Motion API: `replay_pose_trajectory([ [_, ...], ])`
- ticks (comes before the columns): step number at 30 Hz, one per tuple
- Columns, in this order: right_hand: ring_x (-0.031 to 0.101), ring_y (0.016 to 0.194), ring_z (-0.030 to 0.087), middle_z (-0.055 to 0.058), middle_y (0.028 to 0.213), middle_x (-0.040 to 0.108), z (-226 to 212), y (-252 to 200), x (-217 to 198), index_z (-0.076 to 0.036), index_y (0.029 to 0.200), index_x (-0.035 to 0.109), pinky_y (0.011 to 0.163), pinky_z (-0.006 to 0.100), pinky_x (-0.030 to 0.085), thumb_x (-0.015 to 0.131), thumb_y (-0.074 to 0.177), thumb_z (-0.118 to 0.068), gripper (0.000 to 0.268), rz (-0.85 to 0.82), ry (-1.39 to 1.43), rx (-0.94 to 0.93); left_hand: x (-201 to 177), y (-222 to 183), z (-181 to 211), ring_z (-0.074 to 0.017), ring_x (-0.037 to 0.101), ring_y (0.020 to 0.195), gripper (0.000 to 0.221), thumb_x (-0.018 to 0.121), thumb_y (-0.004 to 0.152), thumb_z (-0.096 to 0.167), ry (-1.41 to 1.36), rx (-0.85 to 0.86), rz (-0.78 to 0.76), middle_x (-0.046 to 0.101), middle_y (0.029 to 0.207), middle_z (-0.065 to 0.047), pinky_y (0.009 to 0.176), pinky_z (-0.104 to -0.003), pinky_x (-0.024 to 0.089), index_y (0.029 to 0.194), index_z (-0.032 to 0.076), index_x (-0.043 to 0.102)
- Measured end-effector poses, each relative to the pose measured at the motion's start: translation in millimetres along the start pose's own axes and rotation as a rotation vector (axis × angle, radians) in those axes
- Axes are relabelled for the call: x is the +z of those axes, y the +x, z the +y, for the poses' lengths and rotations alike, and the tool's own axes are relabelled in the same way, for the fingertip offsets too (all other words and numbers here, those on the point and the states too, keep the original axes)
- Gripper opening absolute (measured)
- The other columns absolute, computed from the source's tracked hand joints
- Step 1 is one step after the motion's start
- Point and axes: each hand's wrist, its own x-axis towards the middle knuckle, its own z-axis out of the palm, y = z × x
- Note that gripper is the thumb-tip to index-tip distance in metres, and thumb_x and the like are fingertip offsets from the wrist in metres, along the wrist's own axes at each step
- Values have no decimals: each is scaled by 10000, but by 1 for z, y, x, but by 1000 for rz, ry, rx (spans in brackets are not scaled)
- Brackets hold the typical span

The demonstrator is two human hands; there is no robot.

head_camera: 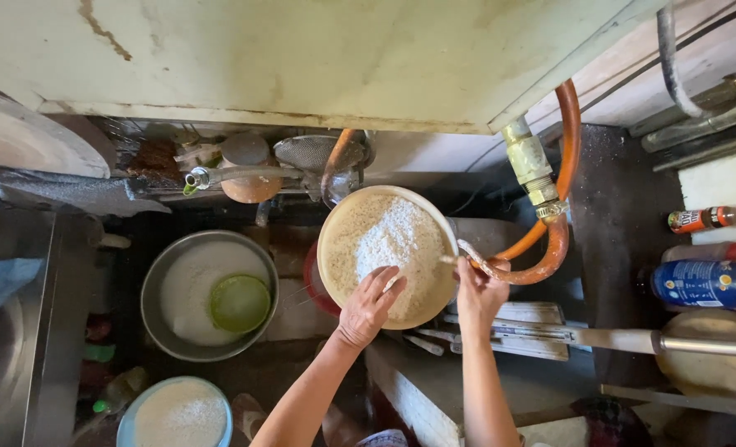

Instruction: Washing rice in a bowl and then feeding it into a grinding machine while straining the output into a bucket to make rice milk.

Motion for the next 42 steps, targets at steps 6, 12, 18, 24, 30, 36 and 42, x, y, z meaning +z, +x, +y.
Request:
replay_pose_trajectory([
  [6, 684, 784, 184, 136, 983, 632, -18, 7, 50, -13, 1103, 488, 740, 278, 612, 702, 915, -17, 285, 81, 161, -63, 1, -3, -3, -435, 633, 1060, 367, 405, 936, -160, -10, -28, -17, 587, 1199, -242, 892, -480, 540, 1168, -1, 642],
  [12, 679, 663, 163, 151, 811, 660, -30, 14, 81, -37, 1004, 475, 617, 306, 634, 750, 846, -31, 317, 70, 392, -111, 2, -3, -1, -427, 646, 1073, 343, 419, 923, -167, 12, -23, -1, 601, 1196, -244, 918, -482, 541, 1133, -18, 646],
  [18, 653, 619, 171, 147, 774, 639, -44, 0, 87, 31, 980, 556, 562, 307, 605, 711, 828, 55, 218, -63, 452, 0, 0, 1, -3, -372, 659, 970, 305, 406, 945, -117, 68, 15, 25, 602, 1115, -208, 879, -457, 559, 1100, 11, 635],
  [24, 715, 638, 221, 117, 873, 641, -35, 3, 73, -62, 1410, 504, 631, 377, 671, 702, 868, 15, 581, -260, 356, 77, 14, -14, -9, -362, 627, 936, 295, 387, 968, -19, 92, -17, 31, 586, 1104, -172, 850, -454, 531, 1113, 33, 639],
  [30, 697, 610, 195, 88, 858, 577, -44, 2, 55, -83, 1527, 374, 593, 343, 663, 688, 862, 21, 743, -471, 299, 57, 3, -6, -2, -285, 580, 807, 273, 439, 934, 69, 102, -43, 0, 566, 991, -111, 720, -382, 474, 1117, 64, 642],
  [36, 726, 592, 297, 204, 787, 652, -90, -9, 38, 37, 1003, 565, 536, 408, 649, 766, 825, -12, 273, -579, 270, 142, 5, -14, -4, -287, 563, 792, 261, 474, 894, 78, 86, -81, -27, 538, 962, -102, 702, -388, 454, 1118, 76, 609],
  [42, 738, 578, 381, 266, 776, 686, -46, 13, 22, 33, 1013, 556, 519, 503, 645, 804, 785, 12, 338, -684, 201, 179, -7, -2, 4, -274, 543, 827, 216, 452, 911, 49, 111, -122, -23, 496, 961, -72, 754, -356, 443, 1083, 106, 570],
])
